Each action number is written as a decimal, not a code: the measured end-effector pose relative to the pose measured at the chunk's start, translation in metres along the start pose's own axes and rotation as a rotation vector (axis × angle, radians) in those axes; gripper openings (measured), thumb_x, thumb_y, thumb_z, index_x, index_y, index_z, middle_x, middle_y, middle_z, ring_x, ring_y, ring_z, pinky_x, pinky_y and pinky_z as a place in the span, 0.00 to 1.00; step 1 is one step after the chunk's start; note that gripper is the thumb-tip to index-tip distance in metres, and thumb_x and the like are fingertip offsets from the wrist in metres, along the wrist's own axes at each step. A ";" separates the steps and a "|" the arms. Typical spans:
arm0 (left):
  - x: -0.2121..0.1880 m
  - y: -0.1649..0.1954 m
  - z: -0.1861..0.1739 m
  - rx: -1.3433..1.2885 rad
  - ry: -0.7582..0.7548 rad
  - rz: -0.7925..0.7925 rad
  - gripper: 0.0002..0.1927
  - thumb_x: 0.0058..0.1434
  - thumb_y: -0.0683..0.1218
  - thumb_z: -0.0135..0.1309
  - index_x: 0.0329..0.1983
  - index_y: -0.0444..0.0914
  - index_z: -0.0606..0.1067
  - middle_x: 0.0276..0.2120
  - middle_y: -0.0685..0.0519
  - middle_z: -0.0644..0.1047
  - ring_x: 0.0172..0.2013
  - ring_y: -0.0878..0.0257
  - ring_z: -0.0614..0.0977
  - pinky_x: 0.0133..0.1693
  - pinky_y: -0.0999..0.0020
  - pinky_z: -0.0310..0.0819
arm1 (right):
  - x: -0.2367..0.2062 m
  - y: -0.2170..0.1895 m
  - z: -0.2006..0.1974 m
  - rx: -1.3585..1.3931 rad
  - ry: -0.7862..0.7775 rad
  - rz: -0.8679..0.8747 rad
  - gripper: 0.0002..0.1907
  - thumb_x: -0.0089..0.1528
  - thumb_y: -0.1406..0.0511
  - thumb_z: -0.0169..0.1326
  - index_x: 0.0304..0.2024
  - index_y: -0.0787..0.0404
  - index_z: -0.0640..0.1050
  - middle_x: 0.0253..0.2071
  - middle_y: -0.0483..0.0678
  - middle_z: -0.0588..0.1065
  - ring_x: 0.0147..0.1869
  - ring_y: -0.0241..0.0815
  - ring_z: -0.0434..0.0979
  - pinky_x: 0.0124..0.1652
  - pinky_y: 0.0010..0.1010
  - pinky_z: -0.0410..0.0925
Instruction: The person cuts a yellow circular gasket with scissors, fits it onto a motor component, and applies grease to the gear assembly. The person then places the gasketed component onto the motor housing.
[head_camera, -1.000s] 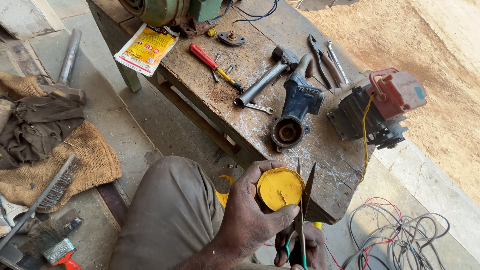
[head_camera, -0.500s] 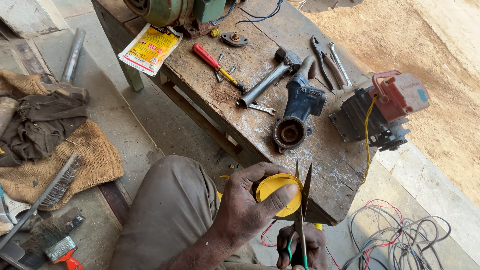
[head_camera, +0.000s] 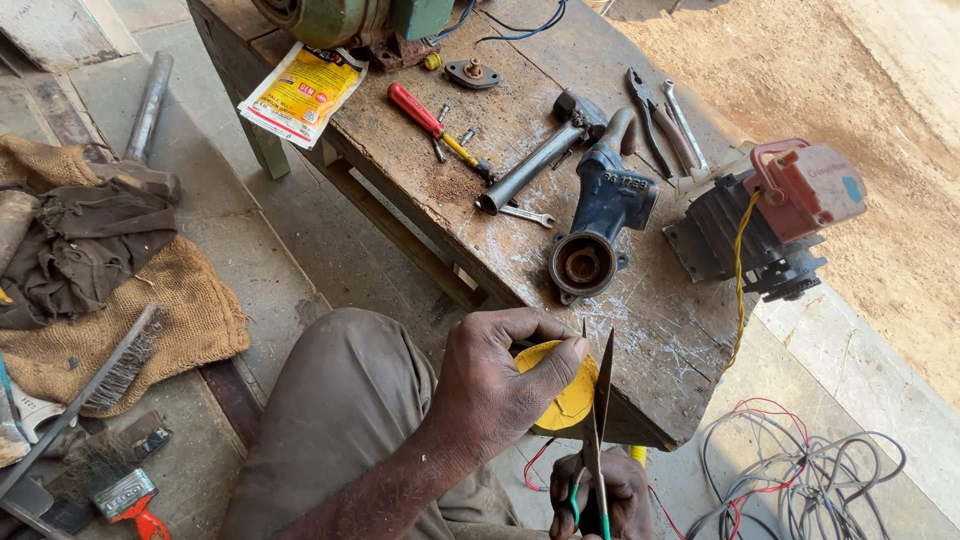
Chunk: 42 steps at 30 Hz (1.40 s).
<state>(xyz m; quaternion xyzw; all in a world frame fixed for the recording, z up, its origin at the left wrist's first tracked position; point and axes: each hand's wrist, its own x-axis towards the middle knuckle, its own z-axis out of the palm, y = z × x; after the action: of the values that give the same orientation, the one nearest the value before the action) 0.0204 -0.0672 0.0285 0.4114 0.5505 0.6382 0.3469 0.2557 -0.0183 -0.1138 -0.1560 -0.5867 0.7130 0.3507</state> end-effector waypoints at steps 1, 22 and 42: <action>0.001 0.000 -0.001 0.004 -0.006 0.021 0.09 0.62 0.45 0.61 0.35 0.32 0.82 0.29 0.51 0.84 0.32 0.68 0.86 0.36 0.71 0.82 | 0.000 0.000 0.000 0.000 -0.003 -0.003 0.21 0.52 0.59 0.71 0.21 0.66 0.73 0.21 0.55 0.74 0.18 0.44 0.76 0.19 0.31 0.68; 0.005 0.006 -0.007 0.061 -0.083 0.022 0.09 0.61 0.46 0.62 0.30 0.34 0.81 0.25 0.52 0.82 0.29 0.69 0.84 0.34 0.70 0.81 | 0.003 0.002 0.000 0.007 -0.025 -0.041 0.17 0.53 0.65 0.68 0.19 0.63 0.72 0.19 0.51 0.74 0.17 0.43 0.73 0.19 0.32 0.62; 0.012 0.006 -0.016 0.080 -0.142 0.030 0.09 0.59 0.47 0.63 0.30 0.35 0.80 0.27 0.53 0.83 0.30 0.72 0.85 0.35 0.71 0.83 | 0.002 0.002 -0.002 -0.111 0.028 -0.096 0.20 0.50 0.59 0.70 0.19 0.63 0.73 0.18 0.50 0.74 0.16 0.40 0.74 0.20 0.29 0.63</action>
<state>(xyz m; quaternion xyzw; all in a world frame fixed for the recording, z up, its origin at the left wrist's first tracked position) 0.0008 -0.0646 0.0350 0.4774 0.5434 0.5899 0.3589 0.2553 -0.0157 -0.1162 -0.1569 -0.6273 0.6593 0.3836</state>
